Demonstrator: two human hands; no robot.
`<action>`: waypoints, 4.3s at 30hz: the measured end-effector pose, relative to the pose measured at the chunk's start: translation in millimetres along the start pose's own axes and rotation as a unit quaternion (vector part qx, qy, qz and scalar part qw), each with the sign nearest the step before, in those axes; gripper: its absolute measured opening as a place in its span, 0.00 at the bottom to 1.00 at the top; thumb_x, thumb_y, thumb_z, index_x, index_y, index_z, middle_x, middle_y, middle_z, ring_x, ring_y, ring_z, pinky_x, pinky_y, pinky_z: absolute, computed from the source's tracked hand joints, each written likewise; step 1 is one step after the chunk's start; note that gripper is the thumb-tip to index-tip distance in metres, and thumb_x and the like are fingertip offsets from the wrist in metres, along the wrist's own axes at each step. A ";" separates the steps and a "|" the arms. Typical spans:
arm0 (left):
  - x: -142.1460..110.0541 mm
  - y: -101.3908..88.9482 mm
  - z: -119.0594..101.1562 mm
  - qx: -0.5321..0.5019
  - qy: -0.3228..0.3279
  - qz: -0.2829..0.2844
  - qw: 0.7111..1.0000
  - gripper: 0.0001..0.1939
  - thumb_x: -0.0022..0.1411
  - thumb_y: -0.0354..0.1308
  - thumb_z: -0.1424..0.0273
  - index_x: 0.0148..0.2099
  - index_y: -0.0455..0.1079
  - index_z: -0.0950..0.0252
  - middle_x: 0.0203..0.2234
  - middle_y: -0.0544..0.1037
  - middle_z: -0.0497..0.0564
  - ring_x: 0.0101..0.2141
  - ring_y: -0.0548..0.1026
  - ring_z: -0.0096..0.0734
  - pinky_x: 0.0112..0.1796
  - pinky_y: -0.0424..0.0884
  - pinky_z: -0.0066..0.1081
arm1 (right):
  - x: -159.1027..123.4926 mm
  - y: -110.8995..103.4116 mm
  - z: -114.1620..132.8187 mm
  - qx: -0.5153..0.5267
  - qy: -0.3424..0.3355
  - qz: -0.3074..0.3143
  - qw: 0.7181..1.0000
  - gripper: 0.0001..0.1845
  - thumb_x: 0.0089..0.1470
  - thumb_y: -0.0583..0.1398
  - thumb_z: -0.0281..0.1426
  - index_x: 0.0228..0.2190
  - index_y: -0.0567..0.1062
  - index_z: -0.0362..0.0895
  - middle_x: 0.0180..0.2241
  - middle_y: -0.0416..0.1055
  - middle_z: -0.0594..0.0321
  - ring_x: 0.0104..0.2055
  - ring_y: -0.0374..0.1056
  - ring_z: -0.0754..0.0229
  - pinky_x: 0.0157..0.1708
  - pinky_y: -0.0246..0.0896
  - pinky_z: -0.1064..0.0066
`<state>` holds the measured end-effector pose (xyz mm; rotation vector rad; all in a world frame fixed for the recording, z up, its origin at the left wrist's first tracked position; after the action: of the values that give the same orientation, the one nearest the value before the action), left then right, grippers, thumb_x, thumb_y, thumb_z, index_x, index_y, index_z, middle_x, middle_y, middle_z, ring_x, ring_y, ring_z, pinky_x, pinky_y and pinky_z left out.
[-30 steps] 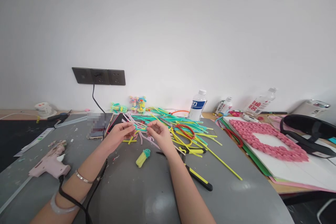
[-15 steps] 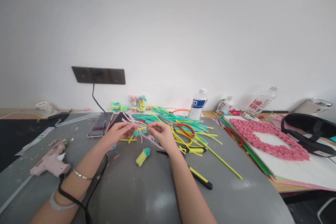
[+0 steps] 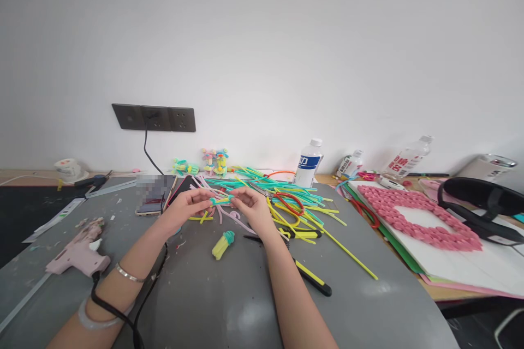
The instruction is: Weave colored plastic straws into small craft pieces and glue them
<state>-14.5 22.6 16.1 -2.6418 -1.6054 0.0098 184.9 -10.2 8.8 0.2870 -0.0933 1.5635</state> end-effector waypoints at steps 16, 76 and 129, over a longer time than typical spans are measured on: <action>3.2 -0.5 0.3 0.007 0.031 -0.044 0.999 0.17 0.52 0.65 0.59 0.40 0.77 0.65 0.30 0.79 0.51 0.27 0.73 0.27 0.27 0.64 0.25 | 0.5 3.8 -4.9 -0.008 -0.036 0.035 0.999 0.15 0.46 0.68 0.36 0.38 0.78 0.49 0.32 0.71 0.64 0.33 0.69 0.60 0.32 0.69 0.69; -6.6 28.0 -7.4 0.192 0.130 -0.050 0.971 0.11 0.57 0.59 0.62 0.35 0.66 0.63 0.29 0.75 0.47 0.31 0.72 0.30 0.30 0.62 0.26 | 6.7 -12.9 -11.4 0.051 -0.015 -0.190 0.980 0.18 0.42 0.69 0.46 0.26 0.74 0.45 0.27 0.76 0.61 0.32 0.73 0.55 0.31 0.69 0.66; 1.7 34.5 14.2 0.038 0.025 0.039 0.998 0.21 0.57 0.59 0.55 0.43 0.74 0.68 0.32 0.82 0.55 0.34 0.79 0.38 0.25 0.68 0.25 | 3.2 2.6 -14.6 0.032 -0.005 -0.113 0.993 0.18 0.43 0.68 0.45 0.30 0.73 0.46 0.24 0.73 0.65 0.29 0.71 0.59 0.34 0.66 0.68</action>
<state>16.4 8.7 0.3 -2.6231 -1.4552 0.0082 180.6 -3.7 -4.2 0.3433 -0.0178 1.3409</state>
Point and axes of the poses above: each hand's wrist, its own x-axis towards the middle knuckle, its own y-axis out of the palm, z = x × y, the point moved 2 cm from there along x, towards the middle knuckle
